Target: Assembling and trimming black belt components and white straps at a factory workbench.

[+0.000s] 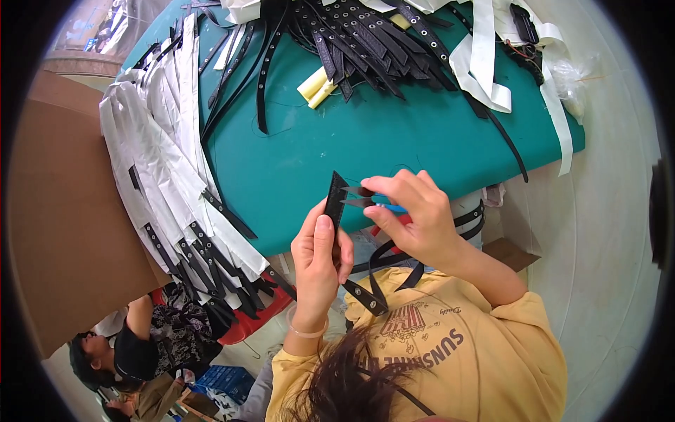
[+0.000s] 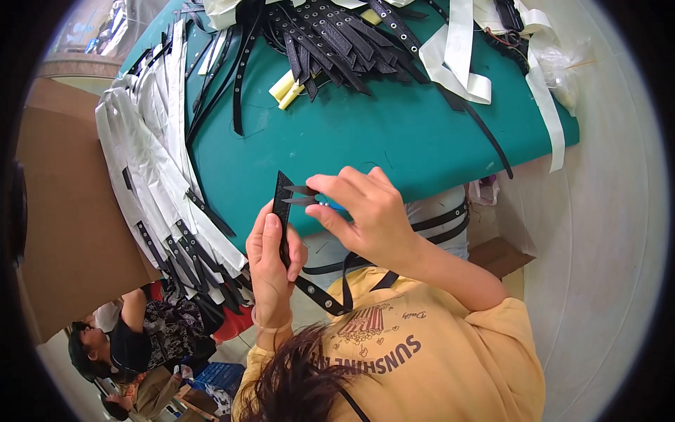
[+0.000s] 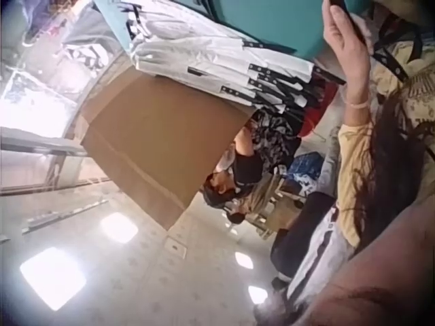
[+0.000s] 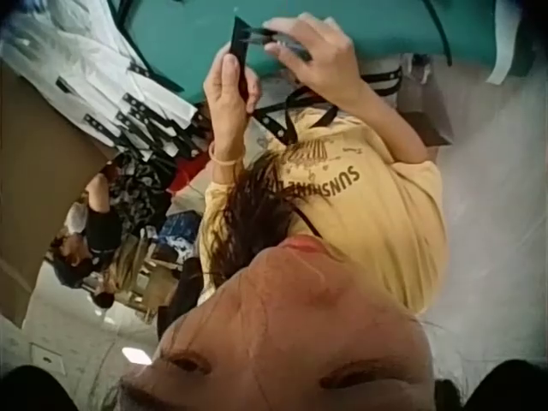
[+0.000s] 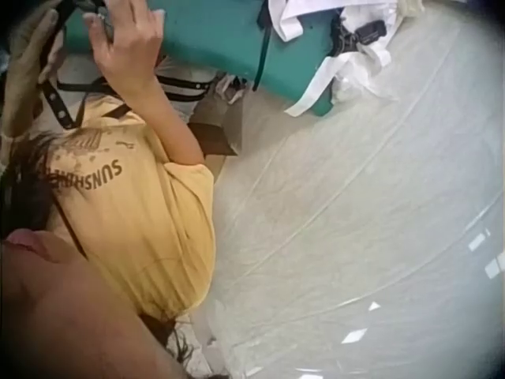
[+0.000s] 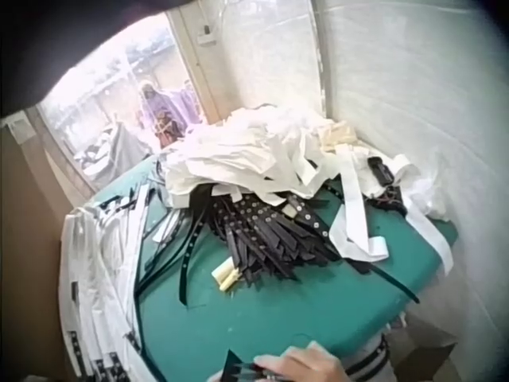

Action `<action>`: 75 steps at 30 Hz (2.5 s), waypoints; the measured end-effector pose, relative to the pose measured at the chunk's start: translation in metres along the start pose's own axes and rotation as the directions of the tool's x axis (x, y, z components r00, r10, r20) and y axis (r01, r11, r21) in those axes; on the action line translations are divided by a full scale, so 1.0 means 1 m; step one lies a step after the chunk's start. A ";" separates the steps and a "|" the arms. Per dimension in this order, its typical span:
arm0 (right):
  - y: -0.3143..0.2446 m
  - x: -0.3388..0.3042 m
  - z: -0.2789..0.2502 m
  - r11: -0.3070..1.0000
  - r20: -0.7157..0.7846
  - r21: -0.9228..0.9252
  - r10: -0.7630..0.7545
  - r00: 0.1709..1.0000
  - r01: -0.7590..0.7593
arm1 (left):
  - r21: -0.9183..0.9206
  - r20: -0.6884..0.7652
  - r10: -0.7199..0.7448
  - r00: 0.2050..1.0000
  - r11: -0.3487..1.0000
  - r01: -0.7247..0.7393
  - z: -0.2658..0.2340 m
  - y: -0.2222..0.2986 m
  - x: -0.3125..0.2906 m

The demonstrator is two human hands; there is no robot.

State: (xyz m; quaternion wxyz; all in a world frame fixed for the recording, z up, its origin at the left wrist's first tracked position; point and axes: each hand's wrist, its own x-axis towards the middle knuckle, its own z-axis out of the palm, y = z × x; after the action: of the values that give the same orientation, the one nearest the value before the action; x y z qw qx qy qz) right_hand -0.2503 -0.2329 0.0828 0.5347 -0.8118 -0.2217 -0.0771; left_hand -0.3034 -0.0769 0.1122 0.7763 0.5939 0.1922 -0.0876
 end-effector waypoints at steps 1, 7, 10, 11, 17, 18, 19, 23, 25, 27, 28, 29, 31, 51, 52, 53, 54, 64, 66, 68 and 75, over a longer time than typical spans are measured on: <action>-0.002 -0.001 -0.001 0.994 0.049 -0.109 -0.012 0.999 0.017 | 0.000 -0.001 -0.003 1.000 1.000 0.003 0.001 0.003 -0.002; 0.000 0.003 -0.001 0.987 -0.010 -0.150 -0.056 0.998 0.054 | -0.010 0.022 -0.040 0.999 0.999 0.040 0.001 0.004 -0.005; 0.002 0.003 0.001 0.992 -0.037 -0.110 -0.064 0.997 0.060 | 0.005 0.046 -0.037 0.998 0.999 0.037 -0.001 0.003 -0.007; 0.002 0.003 0.000 0.992 -0.037 -0.111 -0.063 0.997 0.059 | 0.008 0.055 -0.045 0.997 0.999 0.044 -0.001 0.004 -0.007; 0.000 0.004 -0.007 0.993 0.005 -0.105 -0.053 0.999 0.053 | -0.023 0.045 -0.059 0.997 0.998 0.060 -0.003 0.003 -0.009; 0.001 0.003 -0.009 0.996 -0.036 -0.083 -0.037 0.999 0.034 | -0.071 0.035 -0.070 0.997 0.995 0.072 -0.004 0.004 -0.008; 0.003 0.002 -0.012 0.998 -0.076 -0.061 -0.021 0.997 0.016 | -0.072 0.034 -0.070 0.997 0.995 0.072 -0.005 0.005 -0.008; 0.002 0.005 -0.021 0.961 0.004 -0.248 -0.127 0.992 0.124 | -0.085 0.056 -0.077 0.995 0.993 0.082 -0.007 0.006 -0.009; 0.005 0.008 -0.020 0.954 0.011 -0.254 -0.161 0.987 0.158 | -0.064 0.067 -0.069 0.995 0.995 0.073 -0.007 0.005 -0.009; 0.006 0.008 -0.019 0.947 0.019 -0.259 -0.193 0.981 0.192 | -0.022 0.085 -0.089 0.992 0.996 0.092 -0.007 0.005 -0.010; 0.006 0.008 -0.018 0.953 0.026 -0.236 -0.190 0.981 0.190 | -0.022 0.085 -0.090 0.992 0.995 0.092 -0.006 0.005 -0.010; 0.006 0.008 -0.018 0.959 0.032 -0.213 -0.186 0.982 0.188 | -0.012 0.090 -0.086 0.992 0.996 0.088 -0.006 0.005 -0.010; 0.004 0.007 -0.016 0.964 0.037 -0.200 -0.171 0.985 0.175 | -0.002 0.094 -0.084 0.992 0.996 0.085 -0.005 0.004 -0.010; 0.002 0.014 0.004 0.570 0.405 0.538 0.472 0.783 -0.621 | 0.099 0.124 -0.134 0.983 0.988 0.122 0.003 0.004 -0.007; 0.004 0.014 0.006 0.532 0.347 0.570 0.535 0.770 -0.626 | 0.128 0.124 -0.105 0.987 0.988 0.089 0.002 0.001 -0.007; 0.005 0.017 0.002 0.471 0.396 0.548 0.582 0.710 -0.692 | 0.128 0.127 -0.104 0.986 0.988 0.087 0.000 -0.002 -0.005; 0.001 0.017 0.001 0.470 0.398 0.548 0.582 0.709 -0.692 | 0.088 0.144 -0.132 0.981 0.989 0.120 -0.003 -0.003 -0.005; -0.003 -0.005 -0.009 0.942 0.131 -0.309 -0.095 0.987 0.131 | -0.056 0.170 -0.165 0.972 0.983 0.177 -0.014 0.000 -0.002; -0.004 -0.004 -0.010 0.948 0.130 -0.289 -0.098 0.987 0.132 | -0.022 0.162 -0.141 0.977 0.989 0.147 -0.011 0.002 -0.005; -0.003 -0.004 -0.010 0.954 0.130 -0.269 -0.100 0.986 0.132 | -0.042 0.172 -0.147 0.974 0.987 0.156 -0.013 0.002 -0.005; -0.001 -0.005 -0.006 0.984 0.108 -0.156 -0.064 0.992 0.081 | -0.093 0.217 -0.153 0.964 0.980 0.176 -0.013 -0.003 -0.007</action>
State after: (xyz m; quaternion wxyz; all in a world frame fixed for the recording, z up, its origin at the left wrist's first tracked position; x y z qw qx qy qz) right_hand -0.2547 -0.2396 0.0842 0.4526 -0.8463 -0.2715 -0.0722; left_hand -0.3132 -0.0655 0.1095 0.8141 0.5192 0.1628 -0.2029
